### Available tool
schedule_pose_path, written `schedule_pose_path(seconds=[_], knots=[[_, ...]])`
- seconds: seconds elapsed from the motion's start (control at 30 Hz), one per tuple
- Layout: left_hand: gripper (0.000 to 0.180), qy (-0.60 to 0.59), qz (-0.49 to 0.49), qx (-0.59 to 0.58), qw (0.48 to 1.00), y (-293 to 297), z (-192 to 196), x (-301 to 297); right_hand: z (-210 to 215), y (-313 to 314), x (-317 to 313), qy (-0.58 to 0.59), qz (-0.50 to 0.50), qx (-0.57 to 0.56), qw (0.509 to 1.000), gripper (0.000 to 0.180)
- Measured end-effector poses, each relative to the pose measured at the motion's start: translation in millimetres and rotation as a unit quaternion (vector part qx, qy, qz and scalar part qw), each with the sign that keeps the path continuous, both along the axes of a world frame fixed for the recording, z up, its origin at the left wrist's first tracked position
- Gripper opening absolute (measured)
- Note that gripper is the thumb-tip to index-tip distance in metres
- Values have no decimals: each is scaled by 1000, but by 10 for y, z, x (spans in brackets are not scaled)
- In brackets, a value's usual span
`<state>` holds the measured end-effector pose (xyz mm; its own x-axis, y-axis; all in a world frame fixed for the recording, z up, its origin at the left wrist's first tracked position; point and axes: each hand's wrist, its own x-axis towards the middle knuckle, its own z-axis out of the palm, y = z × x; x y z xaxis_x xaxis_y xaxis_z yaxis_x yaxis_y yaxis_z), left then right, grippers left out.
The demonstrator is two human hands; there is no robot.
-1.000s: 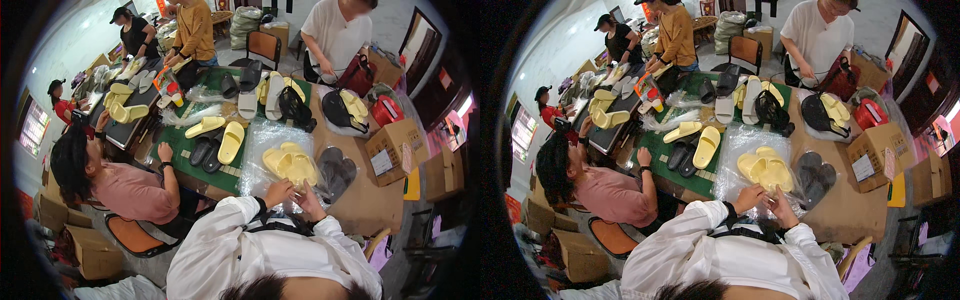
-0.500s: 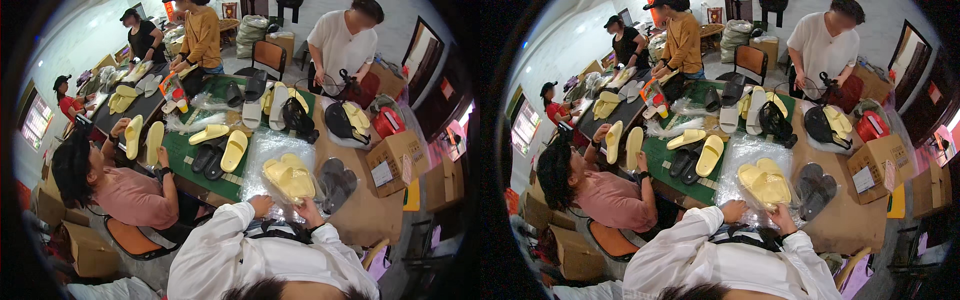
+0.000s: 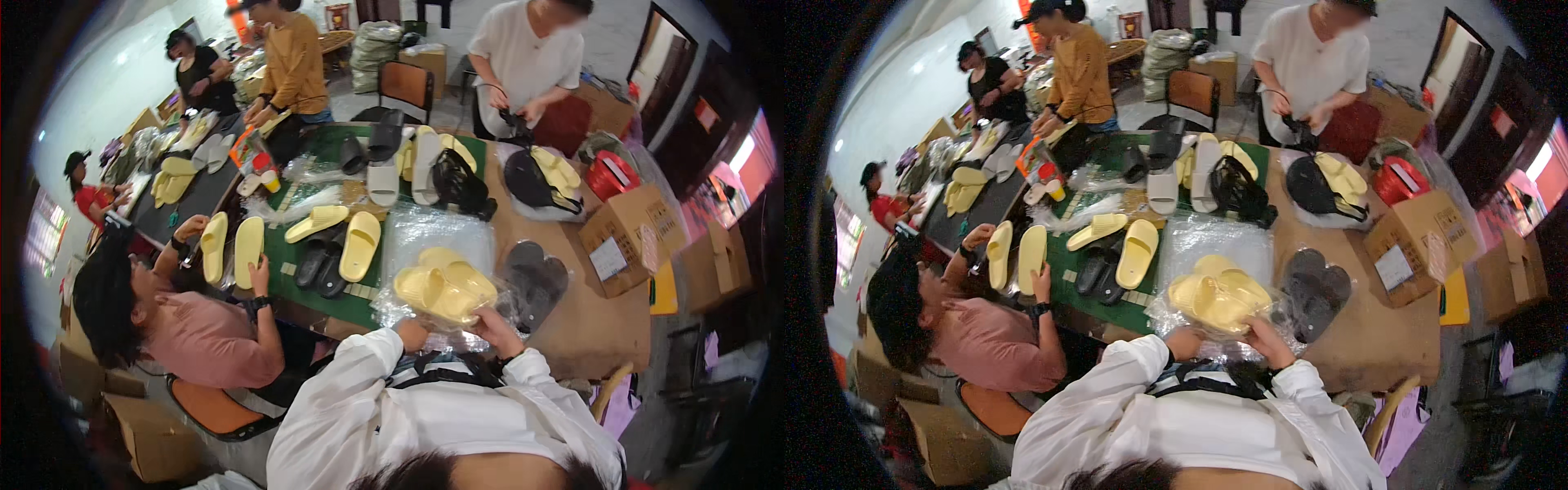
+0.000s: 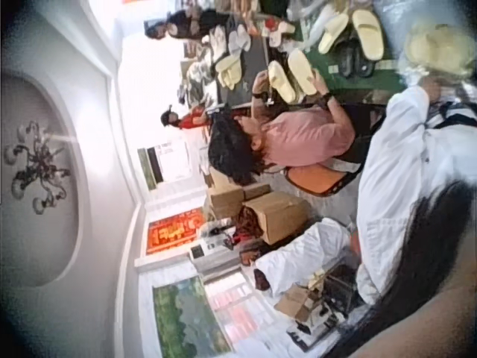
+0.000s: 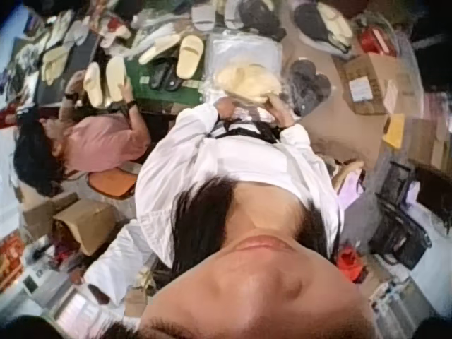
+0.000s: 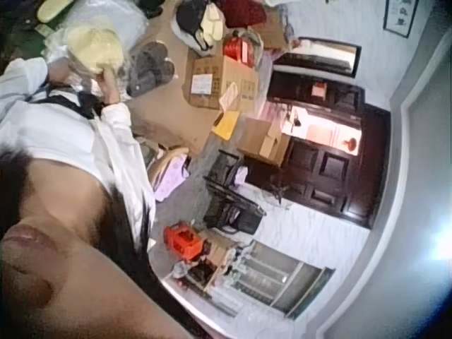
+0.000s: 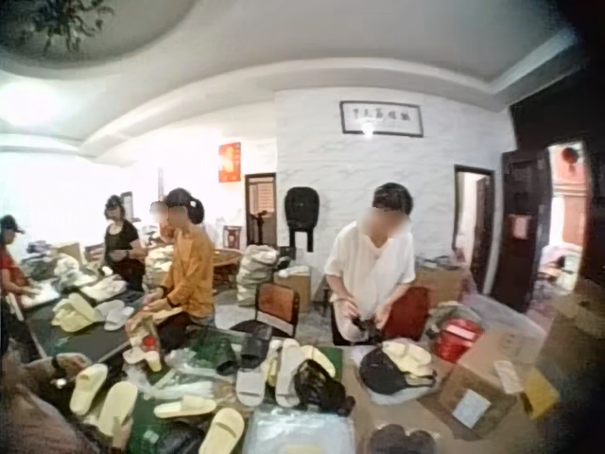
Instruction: The recorder is packing finished shoes and sandals into a large bag.
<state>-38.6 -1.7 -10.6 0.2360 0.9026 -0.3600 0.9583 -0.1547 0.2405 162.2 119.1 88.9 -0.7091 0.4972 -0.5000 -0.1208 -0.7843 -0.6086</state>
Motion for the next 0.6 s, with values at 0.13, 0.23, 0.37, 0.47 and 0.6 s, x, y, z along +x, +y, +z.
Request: schedule_pose_path(seconds=[0.13, 0.23, 0.37, 0.47, 0.6], knots=[[44, -20, 12, 50, 998, 65, 258, 92, -30, 135, 89, -35, -14, 27, 999, 38], [49, 8, -14, 86, 996, 33, 300, 83, 377, 172, 135, -38, -32, 76, 996, 35], [48, 14, -11, 81, 997, 33, 324, 97, 671, 304, 345, -69, -109, 122, 984, 30], [44, 27, -10, 104, 994, 9, 338, 113, 889, 423, 538, -20, -199, 174, 964, 29], [39, 30, -12, 124, 992, -11, 348, 116, 1051, 524, 759, 47, -366, 199, 908, 24]])
